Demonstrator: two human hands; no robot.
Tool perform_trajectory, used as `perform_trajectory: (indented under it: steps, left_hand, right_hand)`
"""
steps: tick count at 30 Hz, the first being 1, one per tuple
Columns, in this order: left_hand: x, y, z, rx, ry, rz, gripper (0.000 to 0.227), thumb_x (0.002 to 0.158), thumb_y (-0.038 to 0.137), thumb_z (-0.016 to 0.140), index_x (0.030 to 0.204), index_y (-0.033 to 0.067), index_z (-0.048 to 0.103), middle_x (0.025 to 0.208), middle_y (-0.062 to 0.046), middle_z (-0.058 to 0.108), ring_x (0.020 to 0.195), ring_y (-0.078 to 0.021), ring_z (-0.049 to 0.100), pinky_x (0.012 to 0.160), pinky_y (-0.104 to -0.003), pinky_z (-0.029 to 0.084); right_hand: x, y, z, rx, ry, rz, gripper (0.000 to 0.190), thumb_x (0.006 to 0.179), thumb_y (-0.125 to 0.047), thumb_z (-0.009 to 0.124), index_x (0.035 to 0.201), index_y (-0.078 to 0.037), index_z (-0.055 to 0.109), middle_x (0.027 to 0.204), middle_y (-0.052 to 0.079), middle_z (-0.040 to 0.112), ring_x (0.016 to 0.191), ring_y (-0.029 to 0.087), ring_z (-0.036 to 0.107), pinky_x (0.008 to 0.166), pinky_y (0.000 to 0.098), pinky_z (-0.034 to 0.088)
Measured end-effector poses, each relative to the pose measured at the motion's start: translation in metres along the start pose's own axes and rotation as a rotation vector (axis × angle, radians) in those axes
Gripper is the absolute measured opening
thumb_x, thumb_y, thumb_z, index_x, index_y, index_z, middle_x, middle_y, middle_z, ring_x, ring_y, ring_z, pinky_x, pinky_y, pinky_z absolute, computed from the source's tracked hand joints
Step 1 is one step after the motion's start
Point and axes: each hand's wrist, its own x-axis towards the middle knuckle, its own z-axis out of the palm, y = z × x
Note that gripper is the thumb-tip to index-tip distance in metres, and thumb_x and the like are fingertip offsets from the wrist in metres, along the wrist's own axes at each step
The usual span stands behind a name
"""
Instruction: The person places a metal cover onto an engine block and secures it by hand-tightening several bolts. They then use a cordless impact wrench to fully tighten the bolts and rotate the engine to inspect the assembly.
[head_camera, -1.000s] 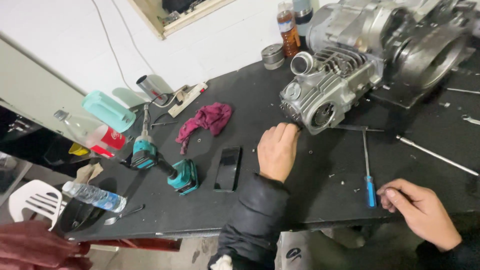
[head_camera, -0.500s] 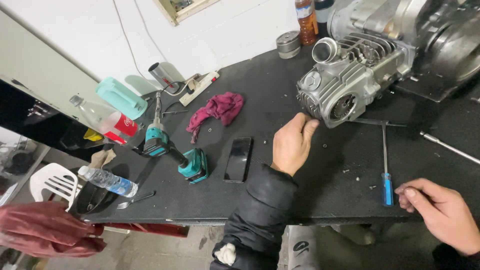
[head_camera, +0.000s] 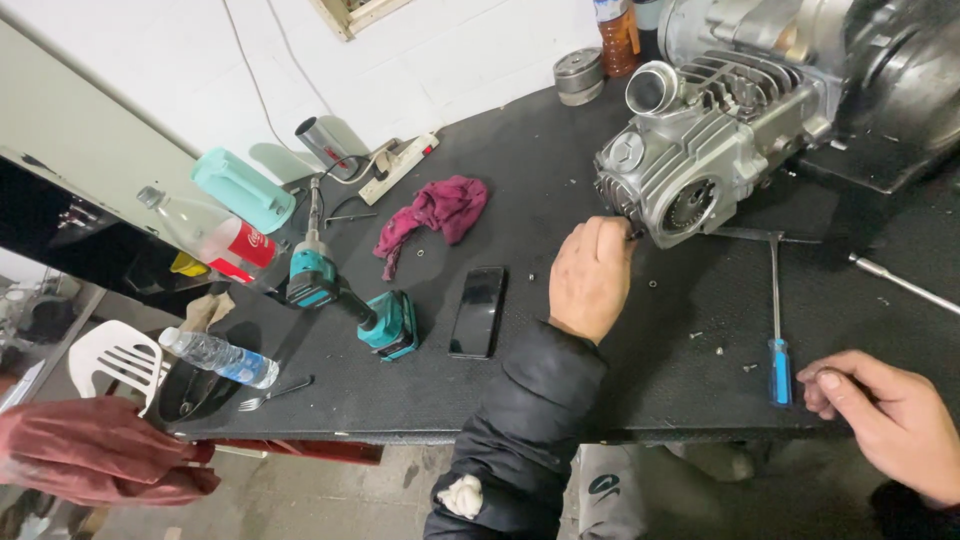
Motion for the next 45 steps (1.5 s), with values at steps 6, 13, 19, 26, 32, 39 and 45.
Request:
perform_trajectory:
  steps: [6,13,19,26,32,39,45]
  left_hand:
    - [0.008,0.014,-0.019,-0.084,-0.005,-0.067,0.029,0.089,0.02,0.075,0.104,0.0023,0.057,0.094,-0.013,0.061,0.089,-0.0336,0.062,0.077,-0.044,0.051]
    - [0.007,0.012,-0.01,0.04,-0.004,-0.065,0.02,0.095,0.017,0.075,0.093,0.0069,0.058,0.087,-0.009,0.06,0.084,-0.0309,0.06,0.076,-0.044,0.05]
    - [0.01,0.013,-0.016,0.085,0.052,0.044,0.018,0.087,0.012,0.076,0.094,0.0091,0.059,0.089,-0.007,0.058,0.087,-0.028,0.059,0.077,-0.042,0.046]
    - [0.005,0.002,-0.014,0.046,0.048,0.105,0.02,0.087,0.012,0.072,0.104,0.0089,0.061,0.102,-0.006,0.063,0.097,-0.0265,0.064,0.086,-0.041,0.049]
    - [0.002,0.005,-0.005,-0.016,-0.027,-0.106,0.021,0.091,0.019,0.076,0.098,0.0066,0.06,0.09,-0.008,0.063,0.084,-0.0315,0.061,0.075,-0.044,0.049]
    - [0.002,0.005,-0.005,0.006,0.065,-0.008,0.015,0.091,0.008,0.072,0.098,0.0076,0.058,0.089,-0.009,0.061,0.084,-0.031,0.06,0.077,-0.045,0.049]
    - [-0.019,-0.043,0.0,-0.046,-0.214,-0.247,0.025,0.089,0.02,0.075,0.103,0.0043,0.06,0.096,-0.013,0.069,0.093,-0.0353,0.067,0.077,-0.046,0.052]
  right_hand:
    - [0.002,0.008,-0.001,-0.003,0.005,0.016,0.024,0.102,-0.012,0.055,0.103,0.004,0.073,0.082,0.012,0.068,0.071,0.017,0.068,0.069,0.032,0.057]
    - [0.003,0.019,0.0,0.072,0.027,-0.011,0.023,0.102,-0.011,0.056,0.105,0.004,0.073,0.083,0.012,0.068,0.072,0.016,0.067,0.068,0.0318,0.056]
    - [0.003,0.013,0.002,0.033,0.029,0.013,0.024,0.101,-0.011,0.056,0.104,0.004,0.074,0.081,0.012,0.069,0.07,0.017,0.067,0.066,0.0323,0.056]
    - [0.003,0.018,0.003,0.036,0.049,0.029,0.024,0.102,-0.011,0.057,0.104,0.004,0.074,0.082,0.012,0.068,0.071,0.017,0.067,0.066,0.0329,0.056]
    - [0.004,0.013,0.003,-0.005,0.033,0.046,0.024,0.101,-0.012,0.057,0.104,0.004,0.074,0.081,0.012,0.069,0.07,0.018,0.068,0.067,0.0329,0.057]
    - [0.003,0.016,0.004,0.02,0.035,-0.01,0.024,0.101,-0.014,0.057,0.102,0.004,0.074,0.08,0.012,0.069,0.068,0.017,0.068,0.066,0.0325,0.058]
    - [0.001,0.024,0.001,-0.015,0.049,-0.013,0.026,0.103,-0.014,0.055,0.104,0.004,0.074,0.082,0.012,0.068,0.07,0.017,0.068,0.069,0.0322,0.058]
